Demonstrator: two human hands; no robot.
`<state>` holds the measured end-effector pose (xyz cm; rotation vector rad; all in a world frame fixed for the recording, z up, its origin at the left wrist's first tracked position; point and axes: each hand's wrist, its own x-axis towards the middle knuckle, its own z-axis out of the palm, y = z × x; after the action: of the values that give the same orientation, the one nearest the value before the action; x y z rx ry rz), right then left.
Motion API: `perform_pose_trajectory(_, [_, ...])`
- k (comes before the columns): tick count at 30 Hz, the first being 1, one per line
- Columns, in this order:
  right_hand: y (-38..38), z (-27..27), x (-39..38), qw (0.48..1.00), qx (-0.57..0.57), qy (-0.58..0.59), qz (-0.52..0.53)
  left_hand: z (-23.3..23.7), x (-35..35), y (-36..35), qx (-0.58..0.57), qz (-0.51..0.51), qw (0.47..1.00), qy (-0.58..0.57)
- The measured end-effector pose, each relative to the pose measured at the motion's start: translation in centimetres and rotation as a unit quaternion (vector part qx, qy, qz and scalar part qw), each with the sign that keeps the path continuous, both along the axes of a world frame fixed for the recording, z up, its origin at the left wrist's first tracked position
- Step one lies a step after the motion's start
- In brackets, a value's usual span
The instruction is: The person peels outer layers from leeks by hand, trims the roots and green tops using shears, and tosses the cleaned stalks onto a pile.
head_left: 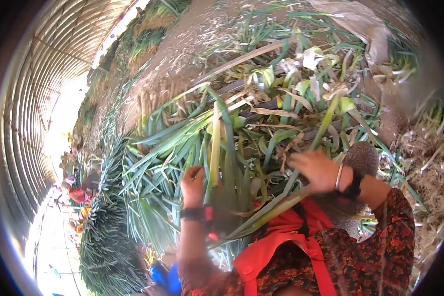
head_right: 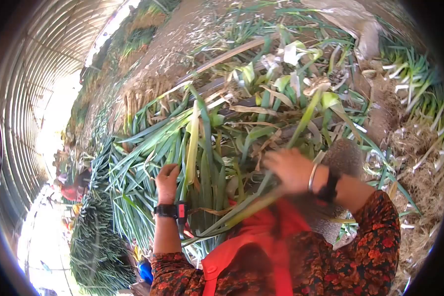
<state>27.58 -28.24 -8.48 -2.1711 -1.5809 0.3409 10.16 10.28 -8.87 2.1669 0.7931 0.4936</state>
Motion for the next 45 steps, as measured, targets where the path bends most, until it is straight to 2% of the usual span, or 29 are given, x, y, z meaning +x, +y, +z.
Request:
perform_pose_trajectory(1, [0.6,-0.4,-1.8,0.998,-0.036,-0.036,0.043,-0.9,0.3,0.1,0.032,-0.014,0.999,0.02])
perform_pose_trajectory(2, [1.1,-0.4,-3.5,0.993,0.011,-0.104,0.051,-2.0,1.2,-0.1,0.088,-0.035,0.994,0.054])
perform_pose_trajectory(5, [5.6,-4.1,-5.9,0.978,-0.141,-0.095,0.125,-3.8,3.8,-0.4,0.181,-0.024,0.977,0.106])
perform_pose_trajectory(9, [7.5,1.4,-1.7,0.971,-0.153,-0.069,0.17,-3.1,5.3,-1.1,0.208,-0.021,0.953,0.22])
perform_pose_trajectory(10, [8.2,6.1,0.6,0.971,-0.202,-0.07,0.107,-2.9,5.4,-1.3,0.215,-0.028,0.947,0.238])
perform_pose_trajectory(11, [8.6,8.4,4.0,0.987,-0.143,-0.033,0.066,-3.2,5.6,-1.2,0.219,-0.022,0.946,0.238])
perform_pose_trajectory(12, [8.2,9.0,7.6,0.997,-0.044,0.04,-0.042,-3.9,5.7,-1.0,0.222,-0.016,0.946,0.237])
perform_pose_trajectory(13, [8.1,8.2,11.9,0.972,0.131,-0.016,-0.194,-4.3,5.8,-0.8,0.224,-0.009,0.945,0.238])
perform_pose_trajectory(14, [6.1,7.8,15.2,0.934,0.204,0.029,-0.29,-3.3,5.8,-1.4,0.22,-0.02,0.945,0.243])
perform_pose_trajectory(16, [1.9,7.2,21.8,0.795,0.402,0.118,-0.439,-3.1,5.9,-2.4,0.238,-0.025,0.941,0.24])
perform_pose_trajectory(18, [1.5,3.2,23.4,0.766,0.419,-0.062,-0.483,-3.8,6.1,-3.7,0.282,-0.047,0.933,0.218])
perform_pose_trajectory(19, [1.1,1.7,20.6,0.782,0.363,-0.119,-0.492,-3.1,6.3,-5.2,0.257,-0.073,0.932,0.245])
perform_pose_trajectory(20, [1.4,-1.5,18.3,0.826,0.225,-0.154,-0.493,-4.3,6.4,-6.2,0.273,-0.109,0.926,0.238])
perform_pose_trajectory(22, [3.4,-0.5,9.6,0.92,0.086,0.121,-0.362,-4.9,6.6,-7.7,0.269,-0.16,0.92,0.237])
perform_pose_trajectory(23, [4.1,-1.2,6.7,0.955,0.089,0.117,-0.257,-3.5,6.6,-8.7,0.245,-0.174,0.922,0.245])
perform_pose_trajectory(24, [4.9,-2.1,3.8,0.956,0.109,0.149,-0.227,-2.5,6.5,-9.2,0.222,-0.188,0.922,0.254])
perform_pose_trajectory(25, [5.3,-2.7,2.2,0.964,-0.027,0.106,-0.244,-2.3,6.2,-9.4,0.188,-0.224,0.93,0.222])
perform_pose_trajectory(26, [5.2,-5.8,1.4,0.964,0.024,0.109,-0.239,-2.2,5.7,-9.5,0.154,-0.259,0.934,0.19])
perform_pose_trajectory(27, [5.4,-6.0,0.9,0.963,0.018,0.126,-0.239,-1.8,5.4,-9.5,0.119,-0.295,0.935,0.157])
perform_pose_trajectory(29, [6.1,-5.5,0.1,0.958,0.003,0.16,-0.239,0.1,6.2,-8.2,0.015,-0.381,0.905,0.19])
perform_pose_trajectory(31, [6.8,-3.7,0.3,0.94,0.02,0.277,-0.197,1.0,8.6,-5.0,-0.098,-0.438,0.864,0.228])
perform_pose_trajectory(32, [6.9,-2.2,0.6,0.929,0.016,0.337,-0.154,2.1,10.1,-3.0,-0.172,-0.418,0.863,0.225])
perform_pose_trajectory(33, [7.1,-1.5,1.1,0.912,0.011,0.394,-0.112,2.4,11.5,-1.6,-0.183,-0.296,0.91,0.226])
perform_pose_trajectory(34, [6.9,-2.5,1.5,0.922,0.04,0.373,-0.093,1.4,12.8,0.6,0.004,-0.277,0.95,0.147])
perform_pose_trajectory(35, [6.3,-4.0,1.8,0.931,0.067,0.35,-0.075,-0.5,14.3,3.3,0.139,-0.219,0.958,0.124])
perform_pose_trajectory(37, [5.9,-4.6,1.4,0.954,0.069,0.281,-0.082,-0.1,16.6,6.7,0.269,-0.124,0.934,0.2])
perform_pose_trajectory(40, [6.4,-4.1,-1.2,0.97,-0.012,0.159,-0.184,-1.7,18.7,10.9,0.308,-0.09,0.904,0.284])
perform_pose_trajectory(43, [6.8,-4.2,-2.3,0.974,-0.091,0.064,-0.196,-3.6,20.0,12.5,0.291,-0.066,0.896,0.329])
perform_pose_trajectory(45, [6.9,-5.2,-2.3,0.972,-0.098,0.055,-0.207,-4.4,20.3,12.6,0.275,-0.059,0.896,0.344])
